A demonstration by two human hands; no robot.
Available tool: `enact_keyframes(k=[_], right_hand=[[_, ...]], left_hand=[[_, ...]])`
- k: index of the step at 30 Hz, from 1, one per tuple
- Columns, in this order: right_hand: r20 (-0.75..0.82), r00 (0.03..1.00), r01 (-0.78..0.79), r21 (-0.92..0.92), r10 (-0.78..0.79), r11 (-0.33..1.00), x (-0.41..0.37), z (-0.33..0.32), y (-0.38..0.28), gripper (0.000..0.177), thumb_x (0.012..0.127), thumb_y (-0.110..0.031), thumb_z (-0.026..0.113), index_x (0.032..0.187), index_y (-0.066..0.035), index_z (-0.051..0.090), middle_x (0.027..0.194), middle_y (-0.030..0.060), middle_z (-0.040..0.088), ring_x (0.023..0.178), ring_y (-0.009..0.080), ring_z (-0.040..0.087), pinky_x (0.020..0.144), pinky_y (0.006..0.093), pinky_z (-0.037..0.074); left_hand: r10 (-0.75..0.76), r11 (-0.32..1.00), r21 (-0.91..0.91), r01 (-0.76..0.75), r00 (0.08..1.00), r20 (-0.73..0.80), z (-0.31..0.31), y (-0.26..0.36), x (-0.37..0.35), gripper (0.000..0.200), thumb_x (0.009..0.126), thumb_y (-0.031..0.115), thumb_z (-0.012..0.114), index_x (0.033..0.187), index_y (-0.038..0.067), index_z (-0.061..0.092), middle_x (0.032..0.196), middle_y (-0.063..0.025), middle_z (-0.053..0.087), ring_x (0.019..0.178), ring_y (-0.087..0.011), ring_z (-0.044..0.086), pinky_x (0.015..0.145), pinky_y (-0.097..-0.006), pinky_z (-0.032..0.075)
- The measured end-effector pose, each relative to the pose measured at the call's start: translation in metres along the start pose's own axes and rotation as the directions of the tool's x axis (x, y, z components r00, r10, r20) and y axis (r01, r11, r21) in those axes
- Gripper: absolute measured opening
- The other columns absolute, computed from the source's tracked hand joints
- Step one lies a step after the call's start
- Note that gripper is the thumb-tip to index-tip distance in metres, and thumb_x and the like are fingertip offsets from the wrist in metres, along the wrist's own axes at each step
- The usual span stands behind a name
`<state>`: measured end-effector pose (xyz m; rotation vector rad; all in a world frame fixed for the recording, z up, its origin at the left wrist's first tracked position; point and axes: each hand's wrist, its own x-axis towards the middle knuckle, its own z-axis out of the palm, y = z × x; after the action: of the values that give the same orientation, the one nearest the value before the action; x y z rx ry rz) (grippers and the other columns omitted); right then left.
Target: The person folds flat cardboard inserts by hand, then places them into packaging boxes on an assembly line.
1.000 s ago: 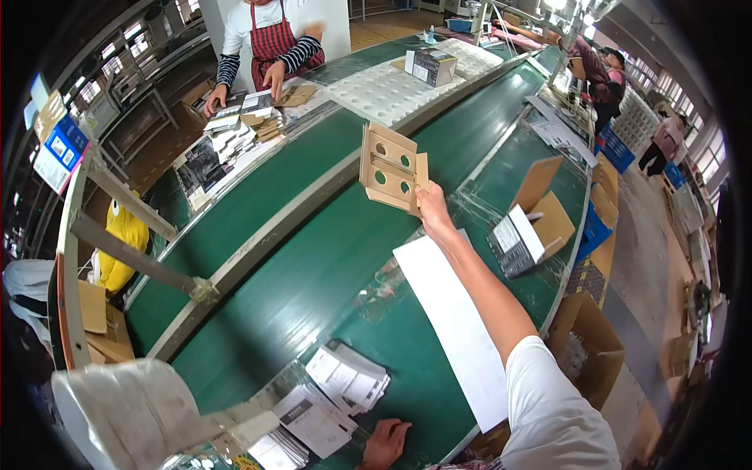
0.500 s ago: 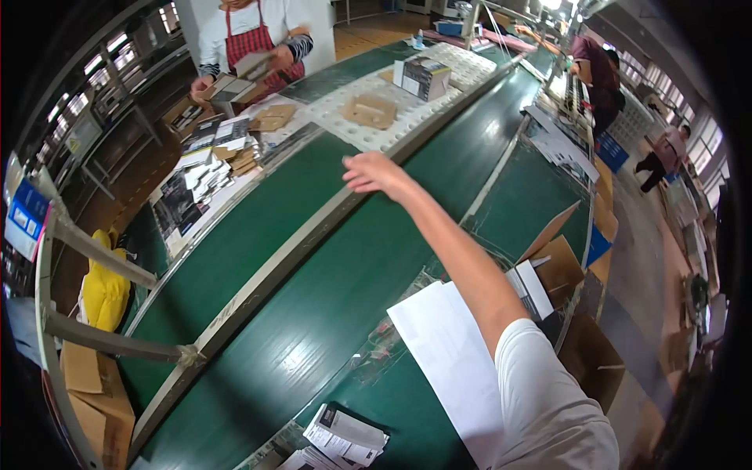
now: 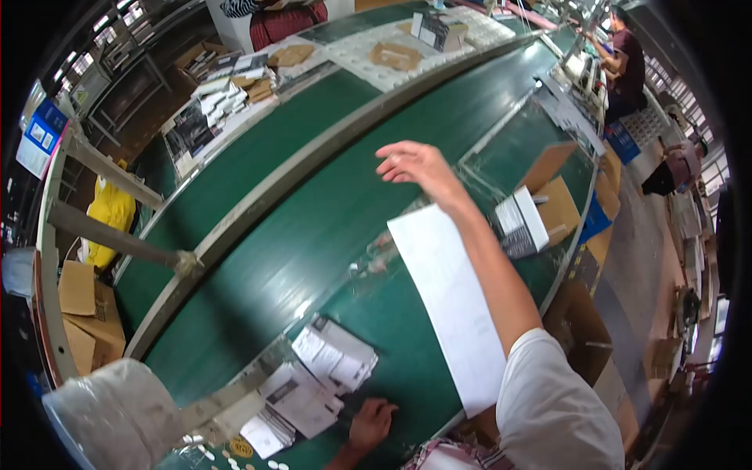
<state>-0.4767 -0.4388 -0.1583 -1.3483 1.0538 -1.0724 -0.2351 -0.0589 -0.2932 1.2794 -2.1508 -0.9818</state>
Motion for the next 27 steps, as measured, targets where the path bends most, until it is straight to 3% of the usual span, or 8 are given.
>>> enact_keyframes(k=[5,9,11,14,16,22,25,27], right_hand=[[-0.202,0.978,0.009,-0.203,-0.051,0.979,-0.113,-0.019,0.014,0.027,0.088,-0.019,0.05,0.105,0.001,0.058,0.085,0.0087,0.062,0.077,0.0145,0.059,0.073,0.0254,0.046],[-0.375,0.925,-0.233,-0.689,-0.062,0.686,-0.215,-0.031,0.049,0.029,0.083,-0.014,0.055,0.109,0.001,0.054,0.101,0.0183,0.057,0.092,0.0309,0.055,0.081,0.038,0.044],[-0.467,0.878,-0.381,-0.814,-0.104,0.438,-0.256,-0.034,0.063,0.037,0.081,-0.016,0.058,0.113,0.001,0.051,0.108,0.0221,0.052,0.101,0.036,0.05,0.086,0.0426,0.042],[-0.611,0.783,-0.604,-0.702,0.116,0.378,-0.3,-0.034,0.073,0.046,0.081,-0.021,0.059,0.119,0.001,0.046,0.115,0.0227,0.047,0.109,0.0379,0.043,0.091,0.0456,0.038],[-0.611,0.786,-0.597,-0.706,0.1,0.381,-0.325,-0.03,0.079,0.048,0.08,-0.023,0.059,0.119,0.002,0.046,0.115,0.0228,0.048,0.109,0.0383,0.043,0.09,0.0459,0.038],[-0.705,0.708,-0.64,-0.616,0.042,0.459,-0.43,-0.004,0.086,0.049,0.079,-0.028,0.061,0.116,-0.001,0.043,0.111,0.0201,0.044,0.101,0.0365,0.046,0.084,0.0461,0.039],[-0.708,0.706,-0.489,-0.51,-0.023,0.708,-0.478,-0.015,0.126,0.047,0.076,-0.03,0.065,0.107,0.004,0.051,0.097,0.0174,0.056,0.088,0.028,0.056,0.076,0.0385,0.045],[-0.667,0.732,-0.361,-0.207,0.139,0.909,-0.488,-0.024,0.146,0.038,0.075,-0.027,0.068,0.095,0.004,0.059,0.081,0.0098,0.061,0.074,0.0176,0.058,0.063,0.0315,0.047]], left_hand=[[0.047,0.999,0.018,-0.046,0.997,-0.059,-0.003,0.009,0.007,0.024,0.069,-0.001,0.061,0.091,0.01,0.059,0.087,-0.0089,0.051,0.082,-0.0268,0.054,0.068,-0.0365,0.048],[0.049,0.998,-0.021,-0.051,0.994,-0.102,-0.005,0.017,0.01,0.019,0.074,-0.001,0.058,0.092,0.008,0.059,0.087,-0.011,0.052,0.079,-0.0274,0.054,0.069,-0.0345,0.047],[-0.168,0.942,-0.295,0.159,0.986,-0.008,-0.007,0.028,0.009,0.019,0.08,0.002,0.056,0.098,0.005,0.058,0.094,-0.0122,0.055,0.083,-0.026,0.056,0.073,-0.032,0.046],[-0.288,0.695,-0.663,0.278,0.953,0.098,0.009,0.027,0.014,0.026,0.086,0.009,0.053,0.11,-0.001,0.052,0.106,-0.0151,0.056,0.092,-0.024,0.058,0.082,-0.0298,0.044],[-0.284,0.484,-0.809,0.334,0.934,0.216,0.016,0.032,0.028,0.043,0.089,0.015,0.052,0.123,-0.009,0.039,0.119,-0.0193,0.051,0.105,-0.0224,0.053,0.09,-0.0301,0.042],[-0.153,0.577,-0.785,0.226,0.974,0.168,0.064,0.052,0.06,0.056,0.087,0.017,0.054,0.129,-0.009,0.028,0.121,-0.0203,0.045,0.103,-0.0234,0.054,0.083,-0.0307,0.045],[-0.029,0.652,-0.749,0.118,0.991,0.13,0.095,0.057,0.068,0.057,0.083,0.014,0.059,0.128,-0.007,0.031,0.115,-0.0178,0.048,0.1,-0.0221,0.054,0.081,-0.0298,0.045],[-0.003,0.711,-0.7,0.067,0.996,0.093,0.11,0.06,0.068,0.055,0.083,0.014,0.058,0.127,-0.007,0.032,0.115,-0.0167,0.048,0.1,-0.0214,0.055,0.08,-0.0297,0.046]])
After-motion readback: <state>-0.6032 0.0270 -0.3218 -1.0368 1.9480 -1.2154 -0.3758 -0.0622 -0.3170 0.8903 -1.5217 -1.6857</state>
